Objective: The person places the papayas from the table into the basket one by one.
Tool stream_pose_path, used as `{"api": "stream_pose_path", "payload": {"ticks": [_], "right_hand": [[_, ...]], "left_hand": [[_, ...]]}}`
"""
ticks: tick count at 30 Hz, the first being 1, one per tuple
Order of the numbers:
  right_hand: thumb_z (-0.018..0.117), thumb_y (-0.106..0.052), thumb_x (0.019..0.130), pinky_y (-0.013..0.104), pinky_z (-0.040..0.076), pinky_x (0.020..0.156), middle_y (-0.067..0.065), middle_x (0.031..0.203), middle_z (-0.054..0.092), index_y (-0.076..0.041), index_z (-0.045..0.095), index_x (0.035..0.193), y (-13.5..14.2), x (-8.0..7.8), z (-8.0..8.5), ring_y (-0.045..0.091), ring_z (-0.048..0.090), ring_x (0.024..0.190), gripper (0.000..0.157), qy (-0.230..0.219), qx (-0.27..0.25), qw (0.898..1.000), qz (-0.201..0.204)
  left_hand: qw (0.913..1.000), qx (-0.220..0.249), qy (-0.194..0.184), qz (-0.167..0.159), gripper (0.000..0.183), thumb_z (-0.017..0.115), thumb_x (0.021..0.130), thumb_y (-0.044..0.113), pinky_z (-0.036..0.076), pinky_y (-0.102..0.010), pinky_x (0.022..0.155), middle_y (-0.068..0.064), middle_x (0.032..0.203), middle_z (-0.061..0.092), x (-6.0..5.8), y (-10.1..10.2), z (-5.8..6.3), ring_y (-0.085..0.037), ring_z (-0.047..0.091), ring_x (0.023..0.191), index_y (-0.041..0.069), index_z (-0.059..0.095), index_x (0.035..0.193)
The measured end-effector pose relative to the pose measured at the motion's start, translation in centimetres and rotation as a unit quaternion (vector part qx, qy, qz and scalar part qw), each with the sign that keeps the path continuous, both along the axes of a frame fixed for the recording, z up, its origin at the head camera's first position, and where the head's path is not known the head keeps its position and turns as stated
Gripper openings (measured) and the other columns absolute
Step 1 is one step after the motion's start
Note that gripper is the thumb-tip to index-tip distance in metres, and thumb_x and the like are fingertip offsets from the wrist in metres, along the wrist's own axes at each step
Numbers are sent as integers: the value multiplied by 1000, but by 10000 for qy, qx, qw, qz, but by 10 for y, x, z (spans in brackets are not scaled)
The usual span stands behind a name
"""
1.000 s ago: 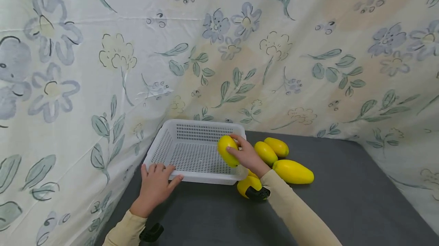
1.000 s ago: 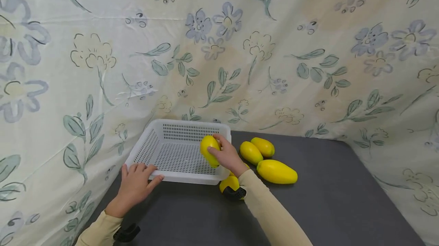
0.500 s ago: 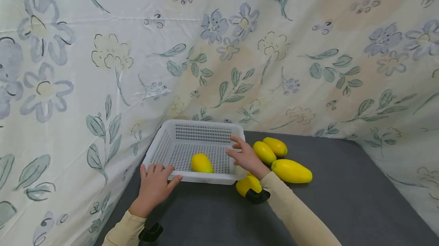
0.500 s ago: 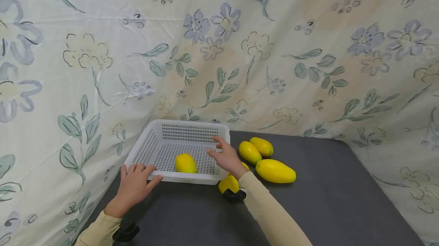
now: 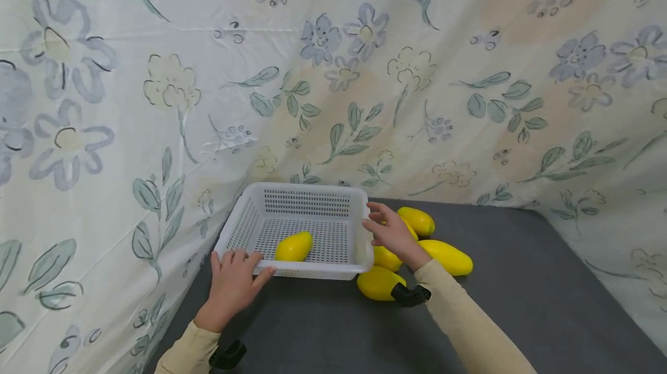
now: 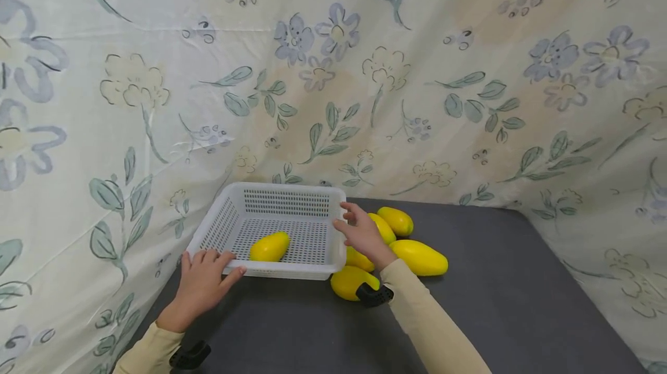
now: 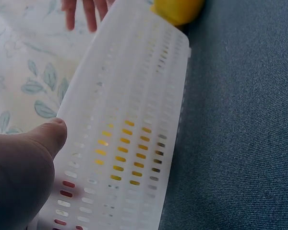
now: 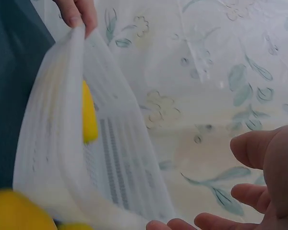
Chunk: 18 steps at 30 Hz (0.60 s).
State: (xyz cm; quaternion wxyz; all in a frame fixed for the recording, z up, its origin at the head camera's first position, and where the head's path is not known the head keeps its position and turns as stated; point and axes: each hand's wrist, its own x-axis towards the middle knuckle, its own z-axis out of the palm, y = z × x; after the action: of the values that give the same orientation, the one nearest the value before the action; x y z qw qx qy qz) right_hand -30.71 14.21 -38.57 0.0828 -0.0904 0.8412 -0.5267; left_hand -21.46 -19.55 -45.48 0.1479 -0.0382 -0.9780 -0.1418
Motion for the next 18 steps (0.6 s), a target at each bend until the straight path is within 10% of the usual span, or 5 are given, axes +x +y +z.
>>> {"api": "stream_pose_path", "payload": {"ticks": [18], "right_hand": [[46, -40, 108, 50, 57, 97, 31, 162, 29, -8, 15, 163, 146, 26, 11, 50, 44, 140, 71, -131, 512, 9925, -1100]], "left_hand": [[9999, -9, 128, -40, 43, 69, 94, 44, 13, -81, 107, -23, 107, 63, -3, -2, -5, -50, 49, 111, 8, 70, 117]]}}
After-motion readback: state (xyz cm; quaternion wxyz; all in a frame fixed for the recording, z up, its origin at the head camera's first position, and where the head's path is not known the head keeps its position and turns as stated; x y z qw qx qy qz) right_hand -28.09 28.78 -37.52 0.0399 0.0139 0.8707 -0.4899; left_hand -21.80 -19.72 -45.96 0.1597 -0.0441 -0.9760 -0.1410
